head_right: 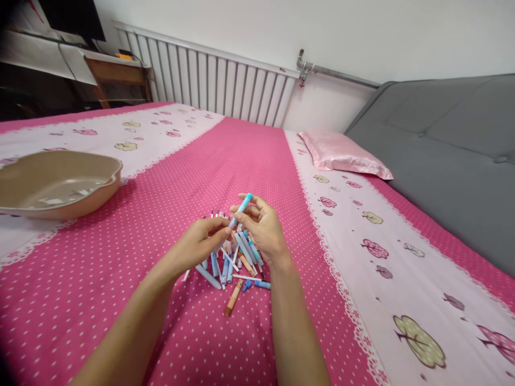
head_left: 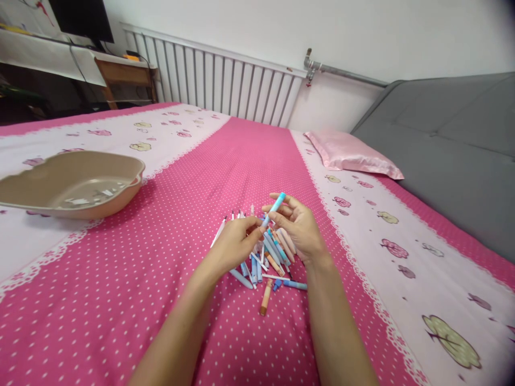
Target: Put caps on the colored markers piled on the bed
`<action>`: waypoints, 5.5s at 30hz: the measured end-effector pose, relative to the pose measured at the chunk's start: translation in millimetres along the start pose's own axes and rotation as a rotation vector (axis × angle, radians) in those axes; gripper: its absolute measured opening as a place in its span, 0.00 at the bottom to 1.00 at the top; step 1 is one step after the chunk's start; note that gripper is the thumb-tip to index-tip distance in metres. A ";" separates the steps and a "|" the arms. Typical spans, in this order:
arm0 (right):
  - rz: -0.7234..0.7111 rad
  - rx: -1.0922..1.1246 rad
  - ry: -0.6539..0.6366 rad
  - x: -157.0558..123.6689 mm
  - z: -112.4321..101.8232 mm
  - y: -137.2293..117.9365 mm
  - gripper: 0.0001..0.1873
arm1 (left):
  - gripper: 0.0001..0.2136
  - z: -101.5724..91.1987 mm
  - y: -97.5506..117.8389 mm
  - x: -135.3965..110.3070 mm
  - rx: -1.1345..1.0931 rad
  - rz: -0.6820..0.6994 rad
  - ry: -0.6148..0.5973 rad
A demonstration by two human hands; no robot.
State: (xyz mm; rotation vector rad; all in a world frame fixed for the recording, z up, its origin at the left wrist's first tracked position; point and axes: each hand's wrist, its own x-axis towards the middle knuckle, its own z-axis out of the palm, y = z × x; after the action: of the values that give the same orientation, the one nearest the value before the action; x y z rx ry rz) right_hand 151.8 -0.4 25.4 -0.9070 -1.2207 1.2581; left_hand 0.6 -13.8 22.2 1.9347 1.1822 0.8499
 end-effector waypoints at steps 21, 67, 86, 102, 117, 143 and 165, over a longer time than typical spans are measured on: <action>-0.039 -0.106 0.061 3.7 -3.0 10.9 0.21 | 0.12 7.4 -0.2 -0.2 -0.173 -0.016 0.034; 0.036 0.161 -0.099 0.1 -3.1 3.0 0.22 | 0.11 4.0 3.5 -1.0 -0.088 0.049 0.029; 0.032 0.088 -0.072 -0.9 0.0 3.8 0.19 | 0.09 14.0 3.9 0.5 -0.128 -0.113 0.285; 0.002 0.106 -0.144 -3.9 -1.6 -2.3 0.19 | 0.15 6.7 11.4 -3.0 -0.332 -0.003 0.012; -0.019 0.056 -0.151 -4.0 4.2 2.8 0.19 | 0.12 6.8 3.3 -1.0 -0.130 -0.091 0.229; -0.374 -1.215 -0.239 6.3 18.7 53.5 0.14 | 0.11 -15.1 -10.7 -1.3 -0.038 -0.163 0.569; -0.071 -0.098 0.137 7.1 8.2 19.2 0.15 | 0.09 -11.4 -12.6 -0.6 0.070 -0.159 0.515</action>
State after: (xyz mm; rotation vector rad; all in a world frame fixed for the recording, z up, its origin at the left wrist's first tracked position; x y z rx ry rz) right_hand 139.4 8.2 9.3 -0.9958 -1.2040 1.0696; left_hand -14.6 -7.6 17.8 1.6930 1.6563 1.2785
